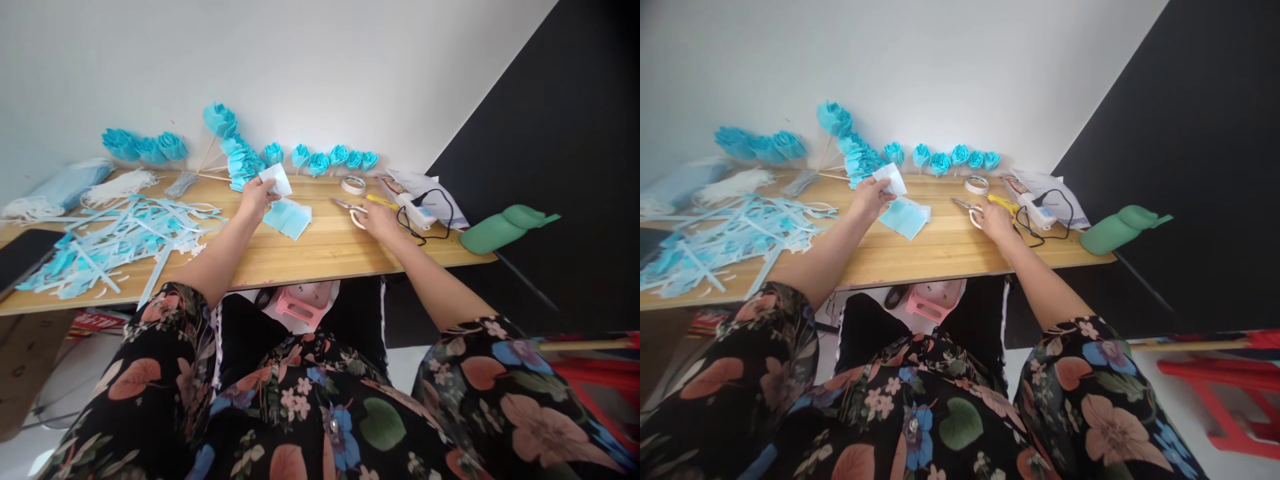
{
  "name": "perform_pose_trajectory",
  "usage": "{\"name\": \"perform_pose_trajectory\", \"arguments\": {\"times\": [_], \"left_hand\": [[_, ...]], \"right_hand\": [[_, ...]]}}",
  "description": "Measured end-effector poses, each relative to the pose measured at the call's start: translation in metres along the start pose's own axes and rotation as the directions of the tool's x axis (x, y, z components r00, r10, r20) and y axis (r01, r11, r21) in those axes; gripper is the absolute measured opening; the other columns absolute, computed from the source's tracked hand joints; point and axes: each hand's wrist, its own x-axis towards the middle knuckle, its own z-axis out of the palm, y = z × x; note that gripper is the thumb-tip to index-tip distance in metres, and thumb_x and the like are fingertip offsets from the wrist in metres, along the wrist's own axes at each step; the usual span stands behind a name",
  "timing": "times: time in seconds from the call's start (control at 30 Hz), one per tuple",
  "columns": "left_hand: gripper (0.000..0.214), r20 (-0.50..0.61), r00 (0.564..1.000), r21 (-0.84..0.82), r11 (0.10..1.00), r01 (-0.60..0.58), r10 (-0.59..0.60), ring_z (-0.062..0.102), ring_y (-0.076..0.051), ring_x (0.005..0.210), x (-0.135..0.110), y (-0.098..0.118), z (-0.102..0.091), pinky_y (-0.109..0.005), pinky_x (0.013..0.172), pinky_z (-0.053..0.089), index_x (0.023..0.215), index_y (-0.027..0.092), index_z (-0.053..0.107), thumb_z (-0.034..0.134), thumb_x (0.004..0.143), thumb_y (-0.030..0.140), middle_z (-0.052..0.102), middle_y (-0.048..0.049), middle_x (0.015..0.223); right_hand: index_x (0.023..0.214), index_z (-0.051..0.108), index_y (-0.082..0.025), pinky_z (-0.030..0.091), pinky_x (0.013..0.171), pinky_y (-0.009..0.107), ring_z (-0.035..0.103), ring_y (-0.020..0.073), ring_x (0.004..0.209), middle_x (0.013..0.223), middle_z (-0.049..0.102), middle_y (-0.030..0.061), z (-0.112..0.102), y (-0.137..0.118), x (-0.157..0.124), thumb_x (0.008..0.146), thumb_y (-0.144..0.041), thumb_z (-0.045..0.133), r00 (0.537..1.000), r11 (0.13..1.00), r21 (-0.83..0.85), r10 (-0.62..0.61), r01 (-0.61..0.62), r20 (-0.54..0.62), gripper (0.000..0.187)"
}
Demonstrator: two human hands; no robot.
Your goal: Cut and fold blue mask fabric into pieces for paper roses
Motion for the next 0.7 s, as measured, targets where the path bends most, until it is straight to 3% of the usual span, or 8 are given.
{"name": "perform_pose_trajectory", "arguments": {"times": [0.07, 0.1, 0.17, 0.23, 0.3, 0.37, 0.47, 0.7], "left_hand": [[0.008, 0.005, 1.000, 0.007, 1.000, 0.000, 0.000, 0.061, -0.010, 0.058, 0.000, -0.001, 0.000, -0.020, 0.051, 0.053, 0.085, 0.012, 0.065, 0.065, 0.078, 0.014, 0.068, -0.0013, 0.070], [0.009, 0.006, 1.000, 0.012, 1.000, 0.001, -0.001, 0.062, -0.011, 0.058, 0.000, -0.002, 0.000, -0.020, 0.051, 0.053, 0.085, 0.012, 0.065, 0.066, 0.077, 0.015, 0.068, -0.0014, 0.071], [0.011, 0.006, 1.000, 0.021, 1.000, 0.002, -0.002, 0.061, -0.011, 0.058, 0.000, -0.002, 0.001, -0.021, 0.051, 0.053, 0.085, 0.013, 0.065, 0.069, 0.076, 0.016, 0.068, -0.0015, 0.071], [0.010, 0.001, 1.000, 0.023, 1.000, 0.010, -0.010, 0.061, -0.011, 0.058, -0.002, 0.000, 0.002, -0.020, 0.051, 0.053, 0.085, 0.013, 0.065, 0.069, 0.076, 0.015, 0.067, -0.0011, 0.071], [0.008, -0.001, 1.000, 0.014, 1.000, 0.026, -0.026, 0.061, -0.010, 0.058, -0.005, 0.003, 0.003, -0.019, 0.051, 0.052, 0.086, 0.013, 0.065, 0.066, 0.078, 0.014, 0.067, -0.0007, 0.071], [0.007, 0.007, 0.999, 0.001, 0.999, 0.049, -0.049, 0.061, -0.010, 0.058, -0.008, 0.006, 0.005, -0.019, 0.052, 0.052, 0.086, 0.013, 0.065, 0.064, 0.079, 0.014, 0.068, -0.0002, 0.070], [0.007, 0.025, 0.996, -0.027, 0.996, 0.087, -0.087, 0.062, -0.010, 0.057, -0.011, 0.009, 0.007, -0.019, 0.053, 0.052, 0.087, 0.014, 0.065, 0.066, 0.080, 0.014, 0.068, -0.0001, 0.070], [0.009, 0.075, 0.986, -0.147, 0.976, 0.159, -0.149, 0.064, -0.009, 0.056, -0.009, 0.006, 0.007, -0.019, 0.052, 0.052, 0.083, 0.013, 0.064, 0.072, 0.082, 0.018, 0.069, -0.0010, 0.068]], "right_hand": [[0.115, 0.067, -0.020, 0.052, 0.081, 0.039, 0.069, 0.0281, 0.092, 0.102, 0.075, 0.0104, -0.010, -0.003, 0.003, 0.083, -0.031, 0.068, 0.992, 0.967, 0.229, 0.121, -0.110, -0.037, 0.034], [0.117, 0.065, -0.020, 0.054, 0.077, 0.037, 0.070, 0.0259, 0.088, 0.098, 0.074, 0.0087, -0.014, -0.005, 0.004, 0.082, -0.033, 0.069, 0.985, 0.906, 0.398, 0.169, -0.147, -0.022, 0.037], [0.124, 0.059, -0.022, 0.056, 0.070, 0.035, 0.070, 0.0215, 0.081, 0.092, 0.074, 0.0050, -0.023, -0.014, 0.003, 0.086, -0.037, 0.066, 0.974, 0.642, 0.742, 0.218, -0.194, 0.065, 0.041], [0.124, 0.057, -0.025, 0.059, 0.070, 0.035, 0.070, 0.0183, 0.077, 0.091, 0.073, 0.0029, -0.029, -0.027, -0.003, 0.090, -0.042, 0.062, 0.974, 0.311, 0.927, 0.148, -0.210, 0.171, 0.038], [0.117, 0.060, -0.023, 0.060, 0.072, 0.036, 0.069, 0.0161, 0.072, 0.088, 0.073, 0.0024, -0.032, -0.044, -0.013, 0.091, -0.043, 0.062, 0.963, 0.064, 0.961, 0.038, -0.270, 0.268, 0.033], [0.115, 0.062, -0.022, 0.061, 0.073, 0.037, 0.065, 0.0142, 0.065, 0.078, 0.070, -0.0001, -0.031, -0.061, -0.023, 0.092, -0.044, 0.061, 0.936, -0.107, 0.930, -0.075, -0.351, 0.345, 0.031], [0.116, 0.063, -0.023, 0.061, 0.078, 0.038, 0.061, 0.0120, 0.061, 0.073, 0.066, -0.0029, -0.025, -0.080, -0.036, 0.092, -0.048, 0.063, 0.903, -0.204, 0.889, -0.227, -0.409, 0.364, 0.035], [0.116, 0.066, -0.020, 0.061, 0.079, 0.039, 0.063, 0.0143, 0.071, 0.082, 0.068, 0.0010, -0.012, -0.098, -0.049, 0.081, -0.061, 0.070, 0.813, -0.197, 0.849, -0.454, -0.490, 0.364, 0.053]]}}
